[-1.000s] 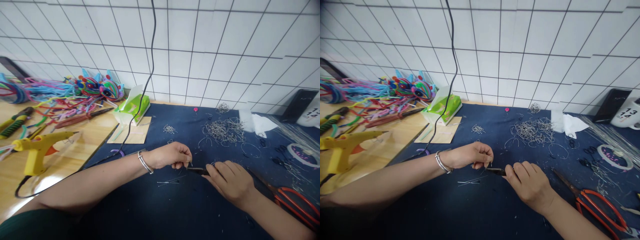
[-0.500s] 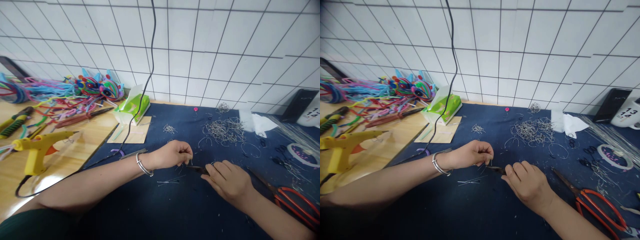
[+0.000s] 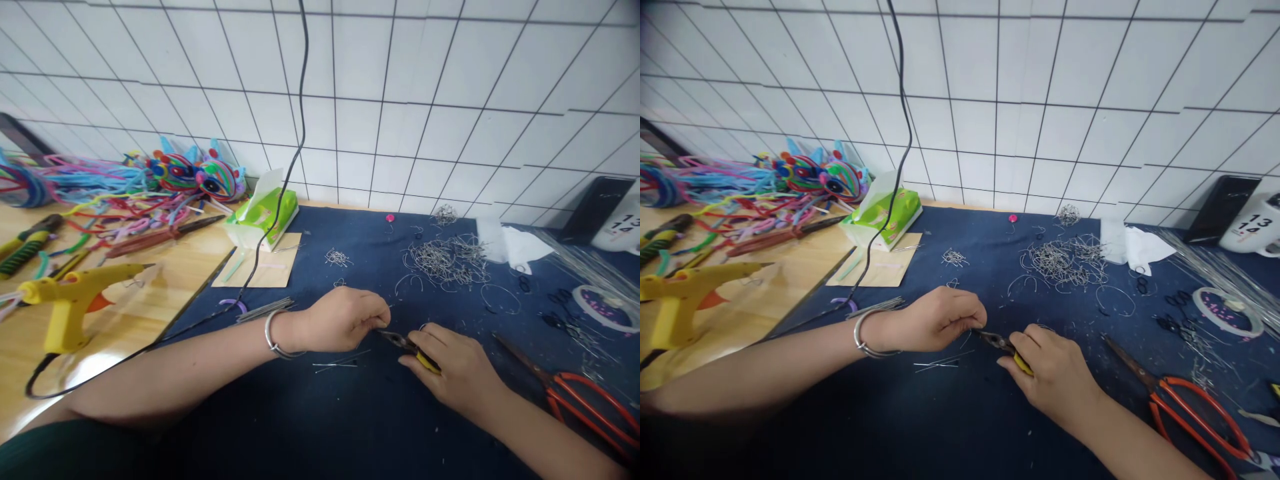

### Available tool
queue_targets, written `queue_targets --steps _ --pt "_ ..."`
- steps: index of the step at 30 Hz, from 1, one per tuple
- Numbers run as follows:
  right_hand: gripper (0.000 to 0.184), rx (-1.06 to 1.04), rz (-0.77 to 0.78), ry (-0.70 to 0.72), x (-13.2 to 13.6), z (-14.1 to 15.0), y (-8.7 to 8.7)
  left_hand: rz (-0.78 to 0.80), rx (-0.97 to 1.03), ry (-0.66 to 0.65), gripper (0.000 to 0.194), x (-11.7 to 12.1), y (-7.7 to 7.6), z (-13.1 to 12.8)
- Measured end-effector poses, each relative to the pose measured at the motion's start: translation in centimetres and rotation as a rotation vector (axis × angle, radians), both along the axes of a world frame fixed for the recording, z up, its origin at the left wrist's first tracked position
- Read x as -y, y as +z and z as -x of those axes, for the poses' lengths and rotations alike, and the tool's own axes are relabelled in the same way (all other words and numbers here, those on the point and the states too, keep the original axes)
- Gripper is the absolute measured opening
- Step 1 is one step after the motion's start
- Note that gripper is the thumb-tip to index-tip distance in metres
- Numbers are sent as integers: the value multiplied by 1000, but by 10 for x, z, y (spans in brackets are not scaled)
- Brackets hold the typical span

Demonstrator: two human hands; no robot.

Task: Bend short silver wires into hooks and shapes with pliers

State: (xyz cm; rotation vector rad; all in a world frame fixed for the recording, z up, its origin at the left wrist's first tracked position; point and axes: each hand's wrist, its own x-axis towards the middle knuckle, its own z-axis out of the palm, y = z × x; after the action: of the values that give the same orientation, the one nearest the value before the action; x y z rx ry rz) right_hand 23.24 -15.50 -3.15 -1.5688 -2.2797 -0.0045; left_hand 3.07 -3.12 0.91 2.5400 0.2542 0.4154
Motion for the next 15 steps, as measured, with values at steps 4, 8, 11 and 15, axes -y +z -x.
queue_targets --steps 4,8,11,15 --pt "21 -34 55 4 0 0 2 -35 -24 -15 21 0 0 0" --pt "21 -27 94 -6 -1 0 0 -23 -60 -3 20 1 1 -1" --pt "24 5 132 -31 -3 0 -3 19 -91 21 18 -4 5 0" --pt "31 32 139 -40 -4 -2 -6 72 -177 32 16 -23 12 6"
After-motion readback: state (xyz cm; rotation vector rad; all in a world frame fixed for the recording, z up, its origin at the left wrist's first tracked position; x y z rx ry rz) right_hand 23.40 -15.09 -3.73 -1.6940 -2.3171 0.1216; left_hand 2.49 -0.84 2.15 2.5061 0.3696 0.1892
